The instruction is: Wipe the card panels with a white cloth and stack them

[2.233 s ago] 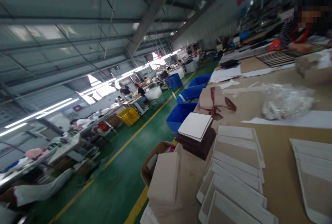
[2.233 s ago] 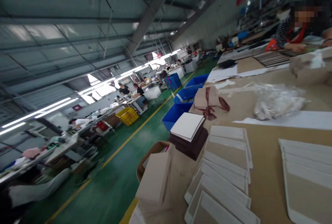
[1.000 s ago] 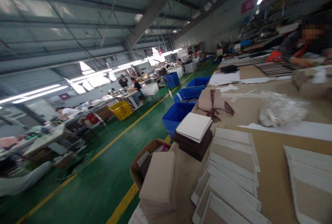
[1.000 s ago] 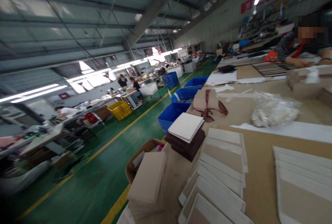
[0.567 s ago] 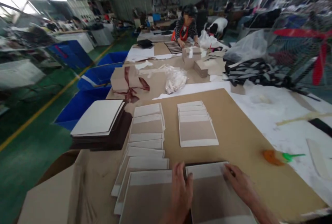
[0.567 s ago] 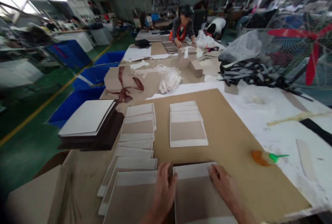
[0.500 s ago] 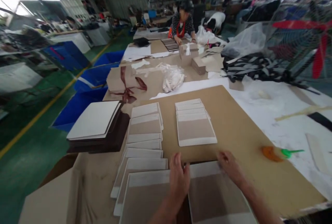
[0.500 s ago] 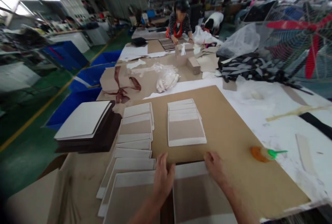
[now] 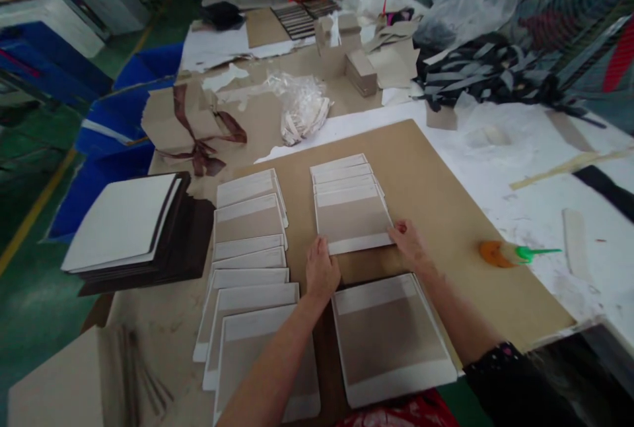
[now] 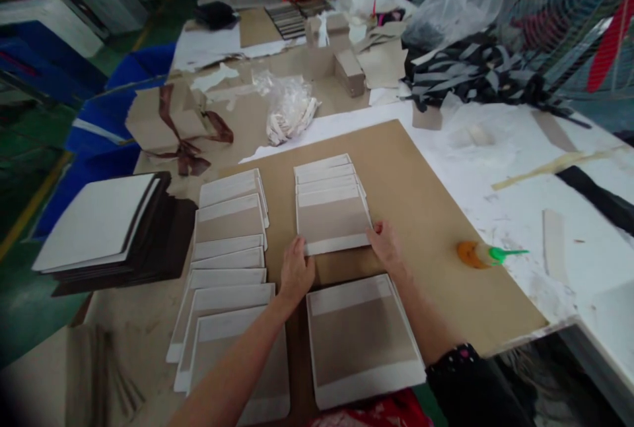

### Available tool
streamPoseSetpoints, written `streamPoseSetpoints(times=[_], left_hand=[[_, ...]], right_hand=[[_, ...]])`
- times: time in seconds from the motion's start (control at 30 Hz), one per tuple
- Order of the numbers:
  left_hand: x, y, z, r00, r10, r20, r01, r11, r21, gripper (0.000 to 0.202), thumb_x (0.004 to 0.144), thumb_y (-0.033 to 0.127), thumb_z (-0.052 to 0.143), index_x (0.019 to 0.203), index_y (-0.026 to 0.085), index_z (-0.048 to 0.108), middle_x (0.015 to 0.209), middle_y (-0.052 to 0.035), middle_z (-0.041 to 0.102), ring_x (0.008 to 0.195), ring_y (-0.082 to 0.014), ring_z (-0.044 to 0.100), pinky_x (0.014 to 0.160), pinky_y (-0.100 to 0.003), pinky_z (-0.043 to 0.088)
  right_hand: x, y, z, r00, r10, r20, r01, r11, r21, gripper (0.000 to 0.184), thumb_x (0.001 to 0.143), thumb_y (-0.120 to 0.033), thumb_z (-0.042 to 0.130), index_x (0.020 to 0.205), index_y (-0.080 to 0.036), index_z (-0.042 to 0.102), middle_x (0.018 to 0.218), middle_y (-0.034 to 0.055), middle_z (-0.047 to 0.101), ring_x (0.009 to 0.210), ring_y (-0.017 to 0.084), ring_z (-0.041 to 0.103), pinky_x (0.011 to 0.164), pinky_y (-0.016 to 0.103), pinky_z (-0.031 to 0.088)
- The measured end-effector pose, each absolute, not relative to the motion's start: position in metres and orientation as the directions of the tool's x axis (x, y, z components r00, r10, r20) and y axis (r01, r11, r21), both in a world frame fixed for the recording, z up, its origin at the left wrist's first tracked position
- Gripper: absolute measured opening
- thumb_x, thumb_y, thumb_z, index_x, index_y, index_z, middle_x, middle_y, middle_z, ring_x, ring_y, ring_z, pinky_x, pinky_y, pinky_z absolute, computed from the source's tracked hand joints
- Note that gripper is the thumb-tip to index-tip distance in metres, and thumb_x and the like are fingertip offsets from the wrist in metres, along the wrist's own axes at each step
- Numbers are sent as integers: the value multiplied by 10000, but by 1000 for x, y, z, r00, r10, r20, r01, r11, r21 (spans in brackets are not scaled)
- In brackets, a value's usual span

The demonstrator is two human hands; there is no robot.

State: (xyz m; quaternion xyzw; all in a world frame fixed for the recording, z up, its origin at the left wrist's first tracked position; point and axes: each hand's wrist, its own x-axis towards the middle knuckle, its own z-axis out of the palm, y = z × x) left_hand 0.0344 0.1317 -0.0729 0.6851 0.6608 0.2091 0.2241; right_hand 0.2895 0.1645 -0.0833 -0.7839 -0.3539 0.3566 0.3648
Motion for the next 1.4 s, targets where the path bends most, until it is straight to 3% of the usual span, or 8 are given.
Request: streamPoseSetpoints(times=[0.3,0.47,0.67,0.77,0.87,1.03,1.17,1.4], left_hand=[[39,139,-37,-123,989,83,749,38,661,575,914,365,540,1369,36,417,1464,-293,400,1424,-377,331,1150,-608,291],[54,144,49,-129,988,85,470,-15,883,735,857,429,650,1455,139,338,1478,-195,434,1365,-307,434,1113,-479,395],[5,129,91,-344,932,-119,419,265,868,405,858,412,561,1135,131,650,1039,-118,714,990,-284,671,949,-466,522],[-34,108,100,-459,872,-168,299,330,896,410,813,473,618,1079,171,697,966,-72,742,942,-278,689,949,-476,533],[-55,83,115,-498,815,-297,-22,330,944,545,722,466,734,1201,218,656,1037,-43,749,970,-268,701,946,-453,552],[-35,38,99,-199,710,-675,-318,605,730,700,572,464,837,1187,190,647,955,-71,764,946,-324,714,874,-490,584],[2,4,31,23,757,-653,-164,647,745,525,735,404,719,1186,165,596,1081,-110,734,1012,-284,695,939,-458,546],[23,-43,-39,-33,871,-491,385,464,798,500,788,226,536,1281,157,487,1178,-137,660,1070,-234,649,992,-418,492]], right_hand=[[237,158,-14,259,927,-271,-81,-259,-963,552,657,-601,712,997,-173,636,874,69,694,744,223,623,675,363,518],[171,125,26,100,969,226,272,192,-943,127,848,-280,607,946,-205,639,877,54,629,820,202,578,756,343,494],[127,87,60,-350,883,314,294,421,-858,592,804,-217,670,1368,-227,489,1209,110,581,1117,262,546,958,424,489],[143,78,55,-331,909,255,261,347,-901,825,818,-390,728,1514,-234,315,1440,141,436,1323,288,423,1099,482,397],[170,67,38,-36,992,123,262,129,-956,740,902,-460,634,1528,-258,294,1530,135,352,1416,290,329,1146,523,334],[217,31,21,175,959,-223,107,-244,-964,651,904,-566,573,1467,-278,419,1449,93,517,1299,291,510,1067,489,448],[255,-16,0,344,843,-414,-14,-436,-900,571,820,-580,646,1283,-251,597,1178,79,699,1041,298,668,877,448,572],[295,-72,-54,474,776,-416,307,-589,-748,601,796,-590,599,1272,-222,603,1162,97,699,1105,311,635,1014,498,477]])
